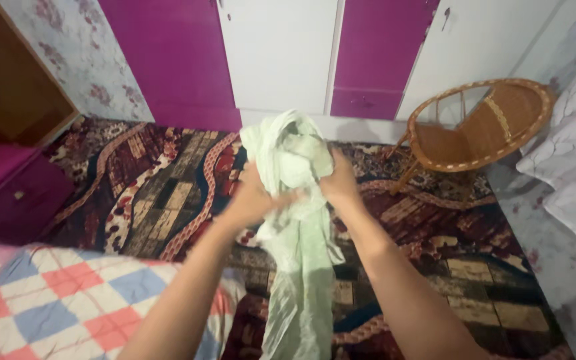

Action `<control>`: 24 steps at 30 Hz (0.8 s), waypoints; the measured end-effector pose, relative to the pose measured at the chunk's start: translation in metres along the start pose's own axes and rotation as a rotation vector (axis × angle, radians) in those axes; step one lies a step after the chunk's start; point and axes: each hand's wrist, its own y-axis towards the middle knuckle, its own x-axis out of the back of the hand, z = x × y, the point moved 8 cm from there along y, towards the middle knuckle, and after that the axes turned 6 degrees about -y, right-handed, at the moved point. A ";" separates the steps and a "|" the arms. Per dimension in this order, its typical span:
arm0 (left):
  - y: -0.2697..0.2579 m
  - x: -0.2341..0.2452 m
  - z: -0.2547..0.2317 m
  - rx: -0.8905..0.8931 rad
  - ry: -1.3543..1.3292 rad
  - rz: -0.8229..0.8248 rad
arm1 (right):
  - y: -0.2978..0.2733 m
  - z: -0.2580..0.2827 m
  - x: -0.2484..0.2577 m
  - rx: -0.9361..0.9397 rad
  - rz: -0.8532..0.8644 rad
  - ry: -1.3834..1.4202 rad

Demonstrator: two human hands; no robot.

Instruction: The person gathers items and an iron into a basket on a bed, and then unfolds a green cloth and places it over a wicker chair.

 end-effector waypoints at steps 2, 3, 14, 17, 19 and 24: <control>-0.006 -0.035 0.029 -0.253 0.142 0.000 | 0.034 0.010 0.014 0.092 0.124 -0.069; -0.007 -0.048 0.056 -0.225 0.184 -0.035 | 0.047 0.017 0.023 0.134 0.191 -0.105; 0.088 0.050 0.177 0.442 0.503 -0.420 | 0.155 -0.147 0.195 -0.162 0.379 -0.756; 0.118 0.038 0.168 0.378 0.473 -0.410 | 0.163 -0.159 0.215 0.102 0.125 -0.626; 0.139 0.036 0.171 0.427 0.432 -0.400 | 0.162 -0.153 0.220 0.133 0.099 -0.579; 0.191 0.054 0.178 0.363 0.449 -0.408 | 0.115 -0.157 0.208 -0.539 0.733 -0.805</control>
